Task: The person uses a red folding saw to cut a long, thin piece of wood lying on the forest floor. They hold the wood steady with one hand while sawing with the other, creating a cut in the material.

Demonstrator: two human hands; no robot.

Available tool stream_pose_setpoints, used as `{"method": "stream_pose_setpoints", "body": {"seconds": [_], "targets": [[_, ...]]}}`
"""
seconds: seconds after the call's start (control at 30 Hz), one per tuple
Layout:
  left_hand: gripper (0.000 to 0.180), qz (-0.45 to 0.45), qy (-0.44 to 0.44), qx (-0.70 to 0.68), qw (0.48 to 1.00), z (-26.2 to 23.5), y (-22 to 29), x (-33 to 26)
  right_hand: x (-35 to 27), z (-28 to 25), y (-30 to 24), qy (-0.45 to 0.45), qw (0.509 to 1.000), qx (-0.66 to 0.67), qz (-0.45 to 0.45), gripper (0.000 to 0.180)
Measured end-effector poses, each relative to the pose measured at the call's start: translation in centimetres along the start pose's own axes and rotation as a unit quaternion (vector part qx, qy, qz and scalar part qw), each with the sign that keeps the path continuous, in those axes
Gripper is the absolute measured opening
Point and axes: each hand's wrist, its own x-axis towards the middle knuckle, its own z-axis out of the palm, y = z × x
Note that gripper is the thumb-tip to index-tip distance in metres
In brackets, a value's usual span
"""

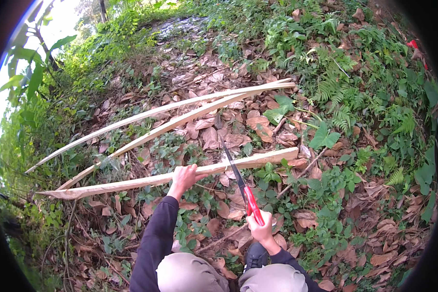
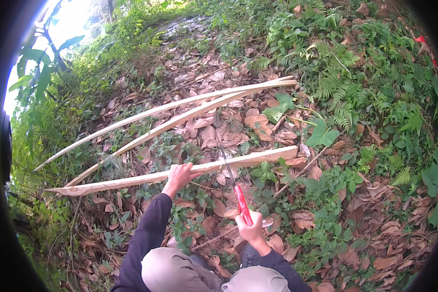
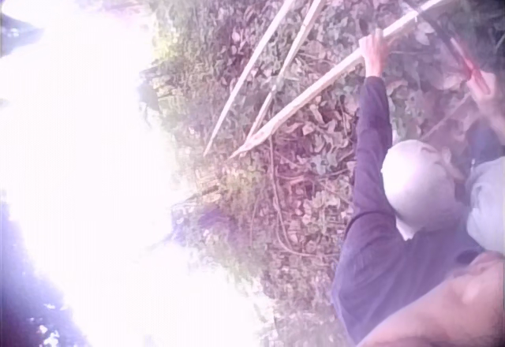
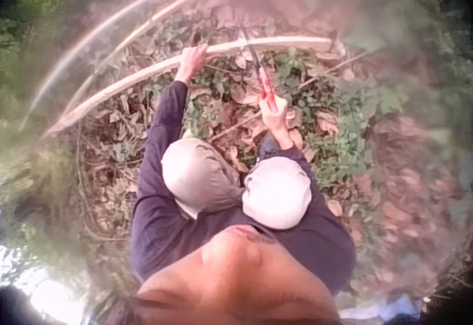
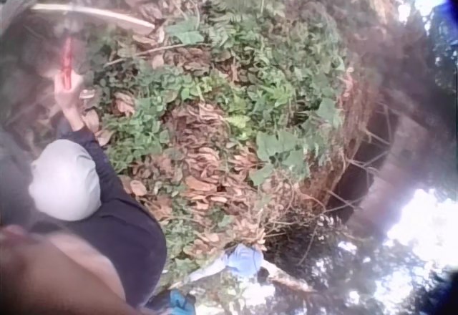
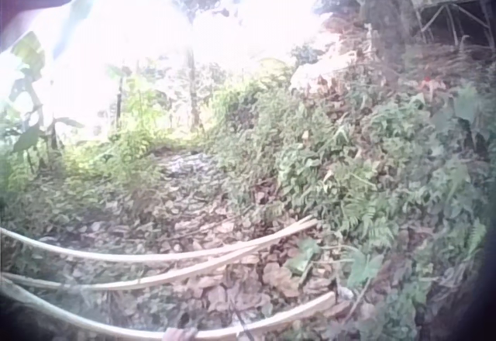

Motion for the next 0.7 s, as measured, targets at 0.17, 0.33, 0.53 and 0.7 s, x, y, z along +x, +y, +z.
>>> {"method": "stream_pose_setpoints", "body": {"seconds": [0.17,0.33,0.53,0.7], "targets": [[0.058,0.007,0.077,0.009,0.997,0.7,1.2,-0.9,5.4,2.0,2.4,0.027,0.998,-0.017,-0.047,0.025],[0.056,0.018,0.113,0.025,0.993,1.3,1.0,-1.2,11.2,3.9,1.2,-0.003,1.0,0.016,0.016,0.024],[0.035,0.033,0.093,0.043,0.994,2.0,1.4,-2.9,7.8,2.4,1.9,0.01,0.999,-0.019,0.029,0.025],[0.042,-0.003,0.082,0.066,0.994,2.4,3.2,-5.1,-1.0,-0.4,-1.0,-0.002,0.999,-0.031,0.043,0.022]]}}
